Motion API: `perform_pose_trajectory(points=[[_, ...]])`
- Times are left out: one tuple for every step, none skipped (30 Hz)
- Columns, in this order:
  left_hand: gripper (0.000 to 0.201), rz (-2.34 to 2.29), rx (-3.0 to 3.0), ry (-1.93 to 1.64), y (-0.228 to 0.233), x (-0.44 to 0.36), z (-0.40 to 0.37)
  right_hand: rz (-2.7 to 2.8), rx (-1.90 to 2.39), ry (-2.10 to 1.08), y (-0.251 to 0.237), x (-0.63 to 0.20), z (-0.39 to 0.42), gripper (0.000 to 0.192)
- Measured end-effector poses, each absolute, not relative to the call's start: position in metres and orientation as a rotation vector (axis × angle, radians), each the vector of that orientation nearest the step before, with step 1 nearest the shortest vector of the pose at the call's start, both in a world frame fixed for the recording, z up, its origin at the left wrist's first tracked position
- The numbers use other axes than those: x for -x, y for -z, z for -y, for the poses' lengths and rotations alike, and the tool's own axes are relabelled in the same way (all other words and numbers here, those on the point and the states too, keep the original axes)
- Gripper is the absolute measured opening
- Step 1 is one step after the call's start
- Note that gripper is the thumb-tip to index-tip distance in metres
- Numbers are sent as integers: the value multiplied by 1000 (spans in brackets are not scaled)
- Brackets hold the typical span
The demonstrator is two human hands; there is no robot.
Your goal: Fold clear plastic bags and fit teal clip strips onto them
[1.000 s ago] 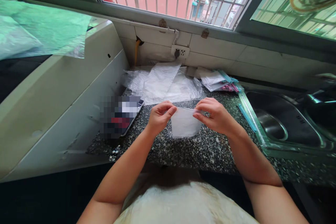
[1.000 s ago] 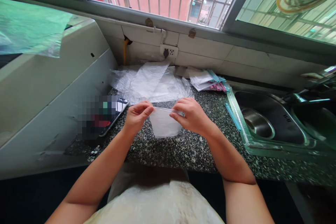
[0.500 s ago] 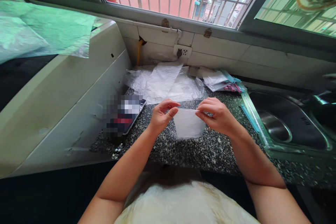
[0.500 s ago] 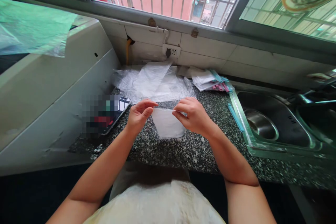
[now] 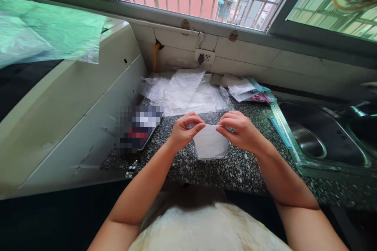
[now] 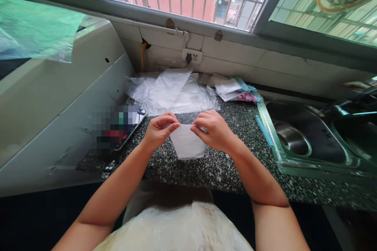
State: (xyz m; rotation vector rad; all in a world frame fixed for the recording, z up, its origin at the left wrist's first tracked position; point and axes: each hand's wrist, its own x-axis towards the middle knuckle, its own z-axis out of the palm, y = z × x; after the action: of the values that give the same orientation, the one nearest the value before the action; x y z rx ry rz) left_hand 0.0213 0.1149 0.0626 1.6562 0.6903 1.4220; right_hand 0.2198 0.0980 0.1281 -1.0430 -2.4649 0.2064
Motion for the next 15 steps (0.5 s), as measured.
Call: perform_pose_trajectory(points=[[15,-691,-1657,-1422,-63,-21,-115,2462,1039,-204,-128,-220,-98,21],[16,-692,-1657,-1422,-63,-21,-115,2456,1035,-200,-128,-220,-98,19],[17,-693,-1654,-1425,-62,-21,-116,2447,1032,-195,-128,-220,-98,17],[17,-696,-1649,-1428,-62,-21,-116,2433,1030,-191,-129,-220,-98,15],[18,-701,-1643,-1431,-62,-21,-116,2416,1030,-189,-129,-220,-98,13],[18,-707,-1635,-1433,-62,-21,-117,2397,1033,-189,-129,-220,-98,13],[19,-714,-1626,-1435,-62,-21,-117,2377,1036,-189,-130,-220,-98,12],[19,-720,-1618,-1435,-61,-21,-117,2361,1035,-188,-130,-220,-98,12],[20,-725,-1608,-1435,-61,-21,-117,2347,1032,-187,-130,-220,-98,11],[21,-726,-1598,-1434,-61,-21,-117,2337,1028,-184,-130,-221,-99,9],[22,-727,-1589,-1434,-61,-21,-117,2330,1023,-180,-130,-221,-99,9],[23,-729,-1580,-1433,-62,-21,-117,2325,1017,-174,-130,-221,-99,9],[23,-731,-1574,-1432,-61,-21,-117,2324,1011,-168,-130,-221,-100,10],[23,-732,-1571,-1432,-61,-21,-117,2323,1006,-161,-129,-222,-100,12],[23,-731,-1573,-1432,-61,-21,-117,2323,1002,-157,-129,-222,-100,13]])
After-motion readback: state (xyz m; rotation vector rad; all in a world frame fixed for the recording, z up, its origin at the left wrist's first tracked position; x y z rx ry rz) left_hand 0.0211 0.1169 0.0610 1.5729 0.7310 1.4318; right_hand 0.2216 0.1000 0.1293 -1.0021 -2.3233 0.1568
